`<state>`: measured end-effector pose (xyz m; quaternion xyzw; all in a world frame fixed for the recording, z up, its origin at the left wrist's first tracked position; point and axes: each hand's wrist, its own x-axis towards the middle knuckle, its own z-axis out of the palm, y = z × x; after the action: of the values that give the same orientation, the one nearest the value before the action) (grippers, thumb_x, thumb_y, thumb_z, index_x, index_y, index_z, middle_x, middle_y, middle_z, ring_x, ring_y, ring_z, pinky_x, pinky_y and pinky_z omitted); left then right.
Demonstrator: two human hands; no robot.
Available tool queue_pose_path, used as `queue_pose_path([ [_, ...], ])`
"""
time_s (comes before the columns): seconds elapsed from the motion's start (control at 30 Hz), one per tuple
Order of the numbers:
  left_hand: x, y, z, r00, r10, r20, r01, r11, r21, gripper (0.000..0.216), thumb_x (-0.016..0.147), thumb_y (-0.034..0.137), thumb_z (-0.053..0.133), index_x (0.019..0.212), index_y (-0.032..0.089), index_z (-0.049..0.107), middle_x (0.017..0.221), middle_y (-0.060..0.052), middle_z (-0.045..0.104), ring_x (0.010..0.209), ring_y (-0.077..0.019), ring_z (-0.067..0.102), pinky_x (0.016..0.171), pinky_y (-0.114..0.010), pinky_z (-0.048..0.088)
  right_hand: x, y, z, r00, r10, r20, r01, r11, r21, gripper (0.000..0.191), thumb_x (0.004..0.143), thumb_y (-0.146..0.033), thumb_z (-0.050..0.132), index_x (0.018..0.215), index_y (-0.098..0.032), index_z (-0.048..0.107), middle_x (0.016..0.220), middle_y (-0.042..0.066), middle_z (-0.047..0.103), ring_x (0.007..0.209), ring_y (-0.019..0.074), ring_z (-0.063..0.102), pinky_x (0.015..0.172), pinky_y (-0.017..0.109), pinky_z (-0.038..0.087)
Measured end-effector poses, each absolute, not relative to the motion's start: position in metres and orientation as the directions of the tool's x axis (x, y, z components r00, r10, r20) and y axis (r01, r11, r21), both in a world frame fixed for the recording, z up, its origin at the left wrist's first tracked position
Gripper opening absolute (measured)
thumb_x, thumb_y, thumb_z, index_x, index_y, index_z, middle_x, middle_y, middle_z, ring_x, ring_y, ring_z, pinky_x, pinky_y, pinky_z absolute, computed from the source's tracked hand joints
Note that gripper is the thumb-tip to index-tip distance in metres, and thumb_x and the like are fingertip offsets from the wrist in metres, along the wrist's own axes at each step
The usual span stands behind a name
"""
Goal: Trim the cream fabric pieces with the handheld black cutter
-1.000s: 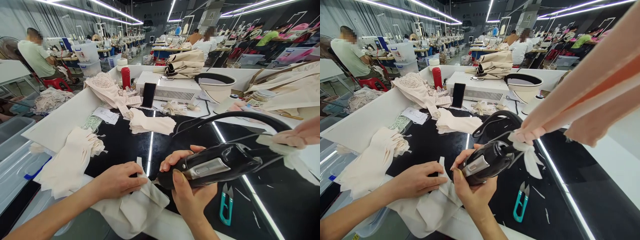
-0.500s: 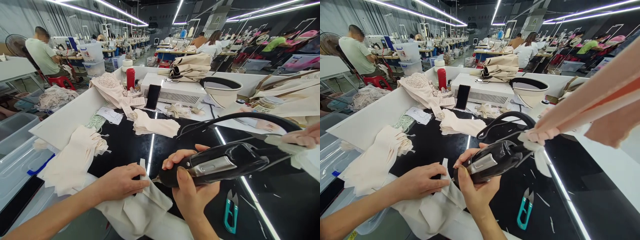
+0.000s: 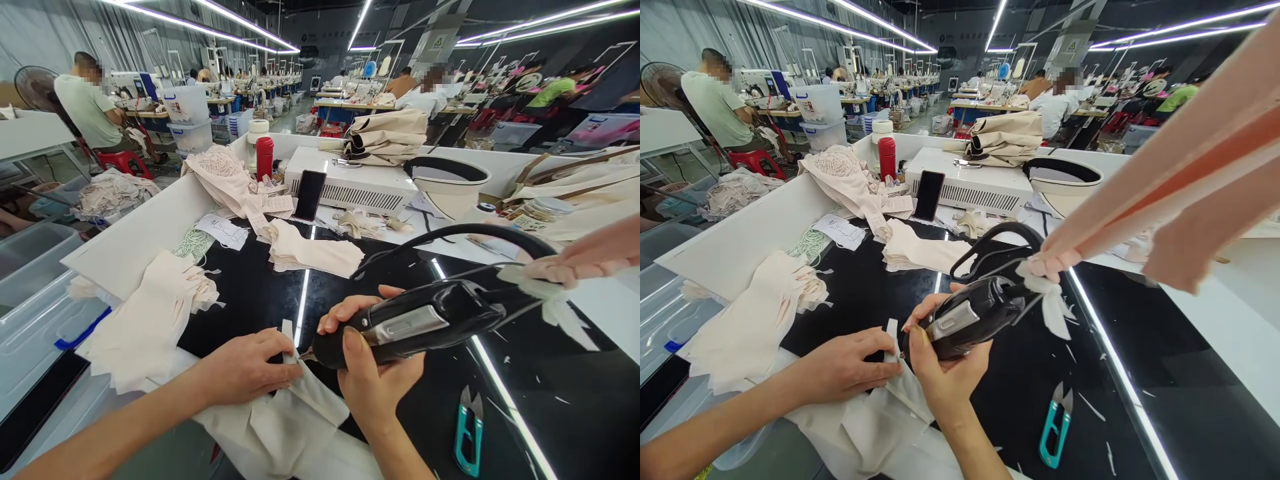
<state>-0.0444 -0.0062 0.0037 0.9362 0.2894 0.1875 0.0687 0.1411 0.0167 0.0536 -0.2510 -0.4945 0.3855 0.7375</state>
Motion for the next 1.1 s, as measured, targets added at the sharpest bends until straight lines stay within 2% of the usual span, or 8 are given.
queue_pose_path([
  [0.53, -0.043, -0.006, 0.0, 0.747, 0.559, 0.36, 0.513, -0.829, 0.221, 0.022, 0.107, 0.024, 0.051, 0.124, 0.022, 0.064, 0.113, -0.009, 0.063, 0.099, -0.0187, 0.063, 0.084, -0.027, 0.057, 0.133, 0.023, 0.054, 0.229, 0.821, 0.522, -0.304, 0.57, -0.763, 0.038, 0.09, -0.023, 0.074, 0.121, -0.028, 0.053, 0.083, -0.004, 0.066, 0.061, 0.0134, 0.064, 0.059, 0.031, 0.058],
  [0.8, -0.044, -0.005, -0.003, 0.749, 0.557, 0.358, 0.5, -0.83, 0.245, 0.024, 0.108, 0.025, 0.049, 0.125, 0.021, 0.065, 0.114, -0.009, 0.063, 0.1, -0.0196, 0.063, 0.089, -0.029, 0.058, 0.129, 0.027, 0.053, 0.245, 0.812, 0.53, -0.316, 0.584, -0.748, 0.046, 0.084, -0.011, 0.072, 0.122, -0.028, 0.052, 0.085, -0.005, 0.066, 0.062, 0.0122, 0.064, 0.057, 0.029, 0.057],
  [0.97, -0.047, -0.005, -0.002, 0.748, 0.564, 0.349, 0.495, -0.825, 0.272, 0.026, 0.107, 0.024, 0.049, 0.127, 0.02, 0.066, 0.116, -0.011, 0.063, 0.107, -0.0212, 0.063, 0.093, -0.033, 0.059, 0.123, 0.028, 0.056, 0.214, 0.826, 0.522, -0.26, 0.563, -0.785, 0.036, 0.086, -0.014, 0.069, 0.112, -0.028, 0.049, 0.084, -0.006, 0.064, 0.061, 0.0115, 0.064, 0.056, 0.027, 0.058],
  [1.1, -0.053, -0.004, -0.002, 0.742, 0.578, 0.341, 0.496, -0.814, 0.301, 0.028, 0.108, 0.024, 0.048, 0.132, 0.02, 0.063, 0.119, -0.011, 0.064, 0.111, -0.0226, 0.064, 0.093, -0.036, 0.061, 0.134, 0.029, 0.064, 0.203, 0.825, 0.527, -0.225, 0.564, -0.795, 0.033, 0.083, -0.021, 0.074, 0.103, -0.028, 0.049, 0.083, -0.007, 0.065, 0.061, 0.0115, 0.063, 0.059, 0.028, 0.058],
])
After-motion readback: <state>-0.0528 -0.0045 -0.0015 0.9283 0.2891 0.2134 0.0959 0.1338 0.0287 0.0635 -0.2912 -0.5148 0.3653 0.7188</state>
